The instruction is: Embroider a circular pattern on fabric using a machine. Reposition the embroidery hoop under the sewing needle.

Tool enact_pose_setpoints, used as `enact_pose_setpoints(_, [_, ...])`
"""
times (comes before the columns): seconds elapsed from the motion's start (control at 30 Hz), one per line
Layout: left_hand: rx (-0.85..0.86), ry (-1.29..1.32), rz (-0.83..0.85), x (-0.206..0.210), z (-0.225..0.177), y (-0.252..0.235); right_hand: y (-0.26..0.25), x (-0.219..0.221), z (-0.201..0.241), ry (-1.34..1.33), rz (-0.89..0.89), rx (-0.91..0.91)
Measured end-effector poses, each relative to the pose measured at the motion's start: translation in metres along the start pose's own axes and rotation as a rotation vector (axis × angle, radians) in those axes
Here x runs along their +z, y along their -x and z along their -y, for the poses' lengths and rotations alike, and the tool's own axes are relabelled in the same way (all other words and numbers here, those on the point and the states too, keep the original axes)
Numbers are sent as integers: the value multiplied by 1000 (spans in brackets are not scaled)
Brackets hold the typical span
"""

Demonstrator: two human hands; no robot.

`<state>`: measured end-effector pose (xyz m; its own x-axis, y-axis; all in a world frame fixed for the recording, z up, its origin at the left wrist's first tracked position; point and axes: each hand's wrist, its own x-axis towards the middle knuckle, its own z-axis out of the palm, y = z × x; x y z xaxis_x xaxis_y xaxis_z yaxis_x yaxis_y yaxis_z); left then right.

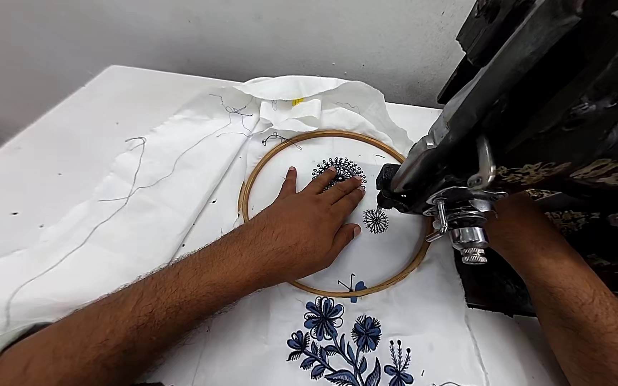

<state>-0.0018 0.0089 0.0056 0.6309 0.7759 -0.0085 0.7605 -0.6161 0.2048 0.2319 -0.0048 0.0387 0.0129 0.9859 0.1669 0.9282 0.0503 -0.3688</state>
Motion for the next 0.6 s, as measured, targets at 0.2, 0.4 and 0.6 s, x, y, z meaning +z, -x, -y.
enact_pose_setpoints(0.2, [103,121,-138,3,25,-13,-7,1,-4,45,-30,-44])
enact_pose_setpoints(0.4, [137,253,-376,4,47,-24,-10,7,-10,41,-113,-18])
enact_pose_setpoints(0.6, [168,313,-401,4,27,-24,-5,0,7,74,148,139])
